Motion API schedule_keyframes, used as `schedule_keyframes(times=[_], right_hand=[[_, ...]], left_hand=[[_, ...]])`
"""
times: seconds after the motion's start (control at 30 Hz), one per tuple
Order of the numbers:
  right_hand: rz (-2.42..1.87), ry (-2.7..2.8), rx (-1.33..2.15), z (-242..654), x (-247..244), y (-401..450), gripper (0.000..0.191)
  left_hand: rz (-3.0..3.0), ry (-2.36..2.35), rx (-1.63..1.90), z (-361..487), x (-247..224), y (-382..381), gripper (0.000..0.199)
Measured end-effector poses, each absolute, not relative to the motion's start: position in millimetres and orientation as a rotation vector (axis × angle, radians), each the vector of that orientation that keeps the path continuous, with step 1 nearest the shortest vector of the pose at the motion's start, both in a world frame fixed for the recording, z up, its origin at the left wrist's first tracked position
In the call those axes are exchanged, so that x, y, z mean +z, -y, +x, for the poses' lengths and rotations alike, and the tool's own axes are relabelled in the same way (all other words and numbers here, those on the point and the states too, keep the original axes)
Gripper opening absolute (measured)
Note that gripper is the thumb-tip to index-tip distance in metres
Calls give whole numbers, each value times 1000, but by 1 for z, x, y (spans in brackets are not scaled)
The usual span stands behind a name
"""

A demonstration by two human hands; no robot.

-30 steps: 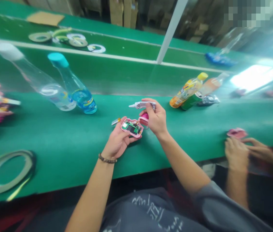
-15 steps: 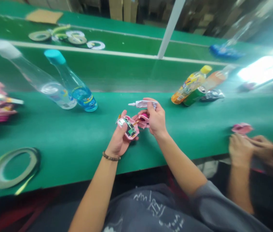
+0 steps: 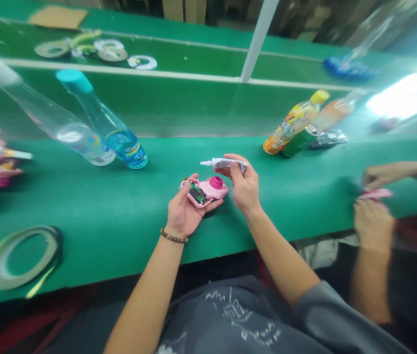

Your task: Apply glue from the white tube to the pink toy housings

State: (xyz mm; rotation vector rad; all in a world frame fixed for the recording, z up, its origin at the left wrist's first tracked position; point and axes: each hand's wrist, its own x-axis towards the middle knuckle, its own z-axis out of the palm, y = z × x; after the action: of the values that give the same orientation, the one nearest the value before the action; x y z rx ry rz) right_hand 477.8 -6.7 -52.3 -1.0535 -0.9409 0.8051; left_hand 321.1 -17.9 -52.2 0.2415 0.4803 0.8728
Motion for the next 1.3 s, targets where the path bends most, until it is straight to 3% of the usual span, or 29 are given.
schedule_keyframes(times=[0.3, 0.43, 0.63, 0.8, 1.07, 1.3], right_hand=[[-1135, 804, 643, 471, -68, 3, 32], [-1182, 662, 774, 474, -59, -8, 29], [-1263, 608, 923, 478, -49, -23, 24], [-1298, 651, 988, 475, -48, -33, 19], [-1236, 593, 1036, 467, -52, -35, 18], [-1244, 529, 1013, 469, -60, -35, 17]], left_hand=[[378, -529, 834, 325, -57, 21, 29], [604, -665, 934, 332, -64, 20, 47], [678, -751, 1176, 343, -77, 16, 44], [583, -655, 1093, 344, -71, 17, 55], [335, -622, 1038, 336, -60, 12, 45], [486, -679, 971, 337, -62, 13, 30]])
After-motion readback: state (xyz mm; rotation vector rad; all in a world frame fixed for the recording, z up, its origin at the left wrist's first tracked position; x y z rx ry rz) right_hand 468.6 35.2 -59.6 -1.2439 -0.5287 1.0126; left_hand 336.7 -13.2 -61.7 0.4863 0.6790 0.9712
